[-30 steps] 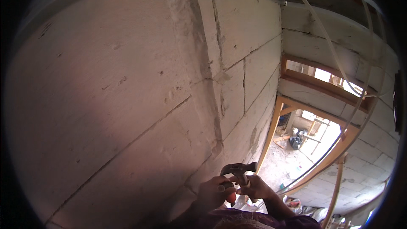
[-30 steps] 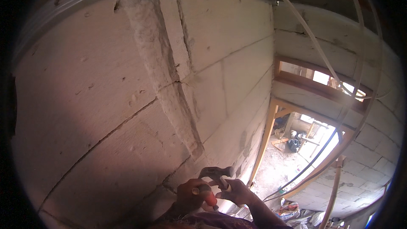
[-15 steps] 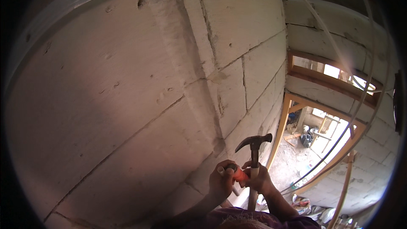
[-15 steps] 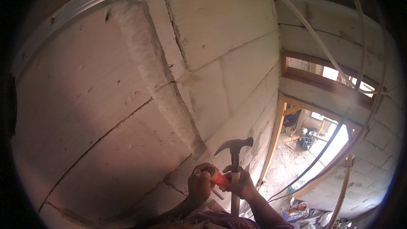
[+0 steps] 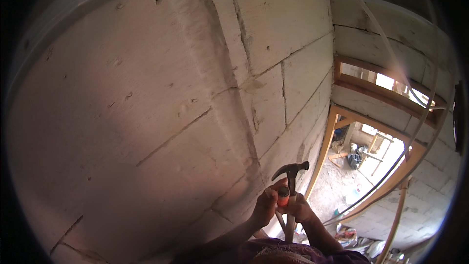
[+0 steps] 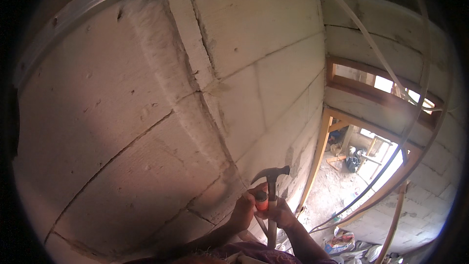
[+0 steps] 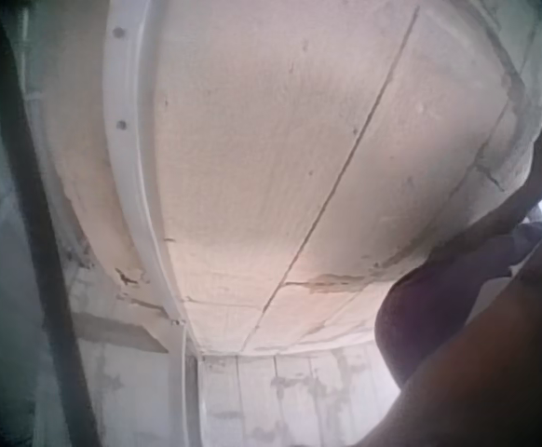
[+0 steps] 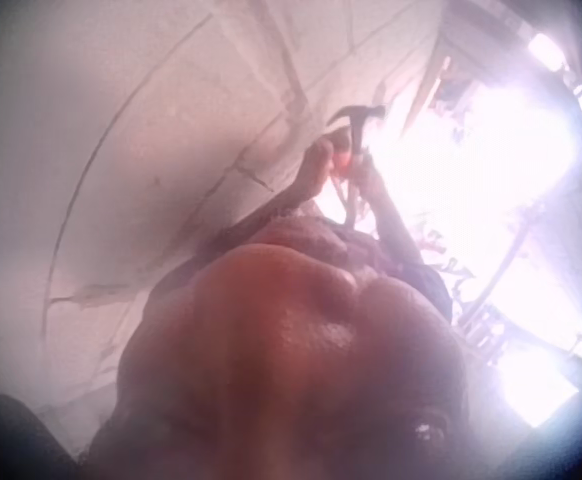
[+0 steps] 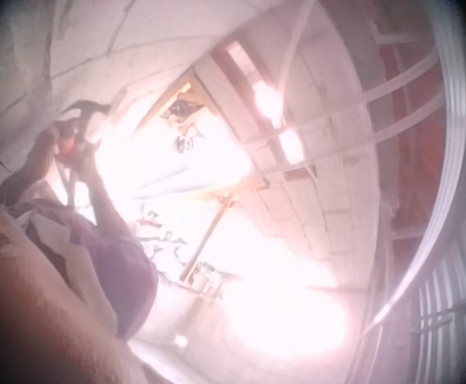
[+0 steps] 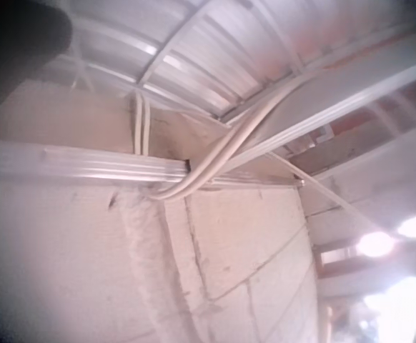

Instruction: The person uses a hammer and chisel to carve a groove into a white brick wall, then inserts a white plastic conduit into the groove. The person repeatedly strikes the chisel to widen the groove and then pushes the conduit into place.

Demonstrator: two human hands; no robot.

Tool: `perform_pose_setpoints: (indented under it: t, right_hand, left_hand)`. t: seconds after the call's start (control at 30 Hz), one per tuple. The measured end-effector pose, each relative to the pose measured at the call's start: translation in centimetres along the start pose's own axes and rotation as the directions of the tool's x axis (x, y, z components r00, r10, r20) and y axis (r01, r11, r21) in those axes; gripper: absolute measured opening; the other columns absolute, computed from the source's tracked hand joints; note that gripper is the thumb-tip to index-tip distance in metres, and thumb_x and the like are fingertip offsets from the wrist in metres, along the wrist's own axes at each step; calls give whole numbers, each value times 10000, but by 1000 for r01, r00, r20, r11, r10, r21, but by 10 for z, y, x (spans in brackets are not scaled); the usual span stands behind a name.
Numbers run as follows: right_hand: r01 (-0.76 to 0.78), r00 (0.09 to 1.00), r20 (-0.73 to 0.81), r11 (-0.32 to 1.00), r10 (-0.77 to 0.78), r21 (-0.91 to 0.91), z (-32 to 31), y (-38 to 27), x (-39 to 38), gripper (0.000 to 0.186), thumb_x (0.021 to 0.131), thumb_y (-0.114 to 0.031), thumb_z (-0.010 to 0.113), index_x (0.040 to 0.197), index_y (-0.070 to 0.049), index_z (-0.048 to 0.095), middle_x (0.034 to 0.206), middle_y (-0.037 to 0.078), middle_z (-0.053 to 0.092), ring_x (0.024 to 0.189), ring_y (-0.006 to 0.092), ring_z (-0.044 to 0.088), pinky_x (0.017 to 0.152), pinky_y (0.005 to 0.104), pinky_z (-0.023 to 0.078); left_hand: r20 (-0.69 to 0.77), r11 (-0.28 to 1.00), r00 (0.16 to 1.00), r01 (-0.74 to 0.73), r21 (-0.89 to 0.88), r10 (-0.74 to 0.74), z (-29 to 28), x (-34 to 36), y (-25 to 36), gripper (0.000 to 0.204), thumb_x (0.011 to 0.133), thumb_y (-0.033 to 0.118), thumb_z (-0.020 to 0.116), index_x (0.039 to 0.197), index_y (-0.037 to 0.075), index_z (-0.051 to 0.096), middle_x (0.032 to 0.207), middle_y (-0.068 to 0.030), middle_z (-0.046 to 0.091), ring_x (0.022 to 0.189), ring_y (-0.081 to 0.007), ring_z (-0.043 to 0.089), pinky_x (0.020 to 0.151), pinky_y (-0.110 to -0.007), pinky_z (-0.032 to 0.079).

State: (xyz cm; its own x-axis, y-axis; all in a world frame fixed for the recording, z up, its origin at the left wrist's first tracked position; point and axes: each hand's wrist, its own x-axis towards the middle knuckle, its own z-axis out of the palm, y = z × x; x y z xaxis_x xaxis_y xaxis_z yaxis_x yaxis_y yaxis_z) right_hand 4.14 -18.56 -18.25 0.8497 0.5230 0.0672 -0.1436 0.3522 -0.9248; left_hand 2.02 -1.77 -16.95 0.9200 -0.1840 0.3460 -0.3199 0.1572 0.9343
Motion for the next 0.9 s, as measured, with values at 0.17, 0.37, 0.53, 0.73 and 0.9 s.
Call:
perform_pose_setpoints:
  t: [0.17, 0.37, 0.53, 0.73, 0.9]
  right_hand:
    - [194, 980, 90, 960, -179, -202, -18, 26, 5, 304, 892, -188, 656, 1127, 5, 634, 970, 78, 677, 886, 162, 643, 791, 314, 522]
    - [87, 992, 89, 995, -91, 54, -30, 36, 6, 290, 846, -75, 723, 1121, -13, 656, 1007, 80, 685, 907, 156, 666, 802, 286, 557]
    - [-118, 986, 132, 987, 103, 111, -35, 20, 14, 336, 759, -63, 773, 1075, -10, 671, 978, 56, 686, 845, 138, 661, 763, 278, 532]
    - [-58, 991, 134, 947, 16, 316, -43, 6, 21, 415, 706, -40, 794, 1101, -10, 669, 981, 40, 669, 912, 146, 624, 839, 282, 487]
    - [-90, 985, 171, 937, 33, 337, -60, 13, 32, 455, 696, -41, 796, 1126, 13, 656, 1003, 76, 674, 939, 206, 649, 898, 362, 495]
  left_hand:
    - [-214, 910, 969, -25, 413, 124, -7, 1, -35, 405, 1017, 299, 547, 1329, 41, 535, 1256, -127, 617, 1178, -192, 582, 995, -329, 448]
    - [-83, 966, 973, -200, 162, 215, -10, 5, -45, 300, 1012, 108, 490, 1302, 32, 488, 1006, -55, 628, 899, -112, 595, 782, -277, 497]
    - [-131, 984, 991, 5, 177, 18, -1, 30, -25, 264, 1050, 234, 455, 1173, 22, 553, 874, -54, 642, 803, -114, 622, 729, -280, 513]
    - [-67, 971, 987, 155, 184, -145, 7, 45, -27, 353, 1060, 329, 429, 1109, 13, 580, 904, -88, 661, 867, -154, 650, 779, -325, 523]
    - [20, 877, 881, 467, 114, -472, -6, 56, -34, 452, 1057, 408, 392, 1151, 5, 573, 993, -122, 655, 948, -181, 643, 808, -358, 521]
